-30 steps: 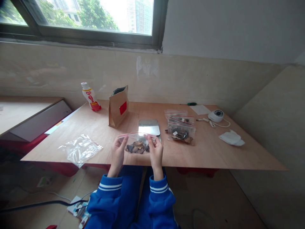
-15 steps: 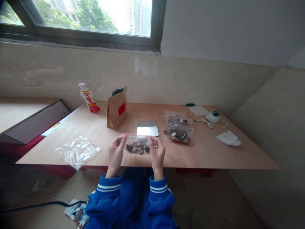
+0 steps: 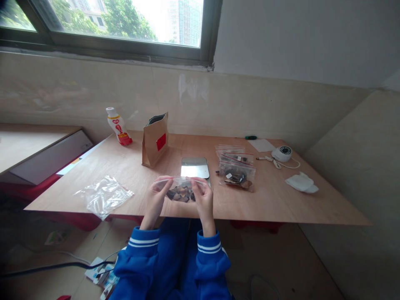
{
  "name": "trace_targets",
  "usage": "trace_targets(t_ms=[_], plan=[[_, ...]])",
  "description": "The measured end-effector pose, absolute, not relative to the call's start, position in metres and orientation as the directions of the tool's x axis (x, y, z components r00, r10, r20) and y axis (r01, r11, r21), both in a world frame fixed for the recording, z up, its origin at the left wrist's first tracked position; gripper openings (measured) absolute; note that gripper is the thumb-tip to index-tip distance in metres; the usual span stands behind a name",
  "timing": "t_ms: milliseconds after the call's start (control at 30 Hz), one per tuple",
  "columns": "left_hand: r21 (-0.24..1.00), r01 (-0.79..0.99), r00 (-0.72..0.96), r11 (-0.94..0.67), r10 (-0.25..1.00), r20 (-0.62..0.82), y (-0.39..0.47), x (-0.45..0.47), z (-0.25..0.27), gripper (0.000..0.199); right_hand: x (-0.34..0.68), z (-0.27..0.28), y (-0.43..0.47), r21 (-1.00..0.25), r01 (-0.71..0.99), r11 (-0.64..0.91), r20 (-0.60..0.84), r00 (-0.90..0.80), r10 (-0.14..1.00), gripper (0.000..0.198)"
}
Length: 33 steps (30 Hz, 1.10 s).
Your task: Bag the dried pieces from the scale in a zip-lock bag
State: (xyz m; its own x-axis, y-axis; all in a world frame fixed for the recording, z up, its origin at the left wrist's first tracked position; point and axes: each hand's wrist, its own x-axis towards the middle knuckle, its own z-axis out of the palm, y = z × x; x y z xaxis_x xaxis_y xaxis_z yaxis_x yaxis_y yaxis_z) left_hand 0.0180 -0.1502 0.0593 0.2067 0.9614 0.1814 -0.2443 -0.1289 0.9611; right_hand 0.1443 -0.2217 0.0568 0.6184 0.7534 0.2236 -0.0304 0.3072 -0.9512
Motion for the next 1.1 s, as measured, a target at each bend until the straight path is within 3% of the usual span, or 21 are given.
trace_targets(t_ms=[433,667,800,933,1000,1100], plan=[[0.978,-0.164,0.152,-0.126,0.977,0.152,-0.148,0.014,0.060,0.027,0.141,0.061,-0.226,-0.973,0.148,0.178,0.231,0.649,0.725,0.027],[0.968,-0.120,0.193,-0.219,0.952,0.239,-0.155,0.009,0.079,0.024,0.153,0.070,-0.231,-0.958,0.197,0.210,0.286,0.573,0.768,0.024],[0.925,-0.085,0.237,-0.371,0.894,0.381,-0.159,0.006,0.091,0.018,0.163,0.094,-0.247,-0.829,0.511,0.227,0.501,0.497,0.708,0.031],[0.856,-0.055,0.290,-0.514,0.812,0.506,-0.164,0.008,0.094,0.010,0.151,0.116,-0.254,-0.525,0.834,0.168,0.674,0.287,0.681,0.021],[0.835,-0.042,0.307,-0.548,0.789,0.533,-0.167,0.009,0.094,0.010,0.142,0.120,-0.252,-0.441,0.884,0.155,0.680,0.216,0.700,0.013],[0.812,-0.021,0.307,-0.583,0.769,0.560,-0.170,0.008,0.093,0.011,0.133,0.122,-0.248,-0.445,0.882,0.152,0.666,0.214,0.714,0.001]])
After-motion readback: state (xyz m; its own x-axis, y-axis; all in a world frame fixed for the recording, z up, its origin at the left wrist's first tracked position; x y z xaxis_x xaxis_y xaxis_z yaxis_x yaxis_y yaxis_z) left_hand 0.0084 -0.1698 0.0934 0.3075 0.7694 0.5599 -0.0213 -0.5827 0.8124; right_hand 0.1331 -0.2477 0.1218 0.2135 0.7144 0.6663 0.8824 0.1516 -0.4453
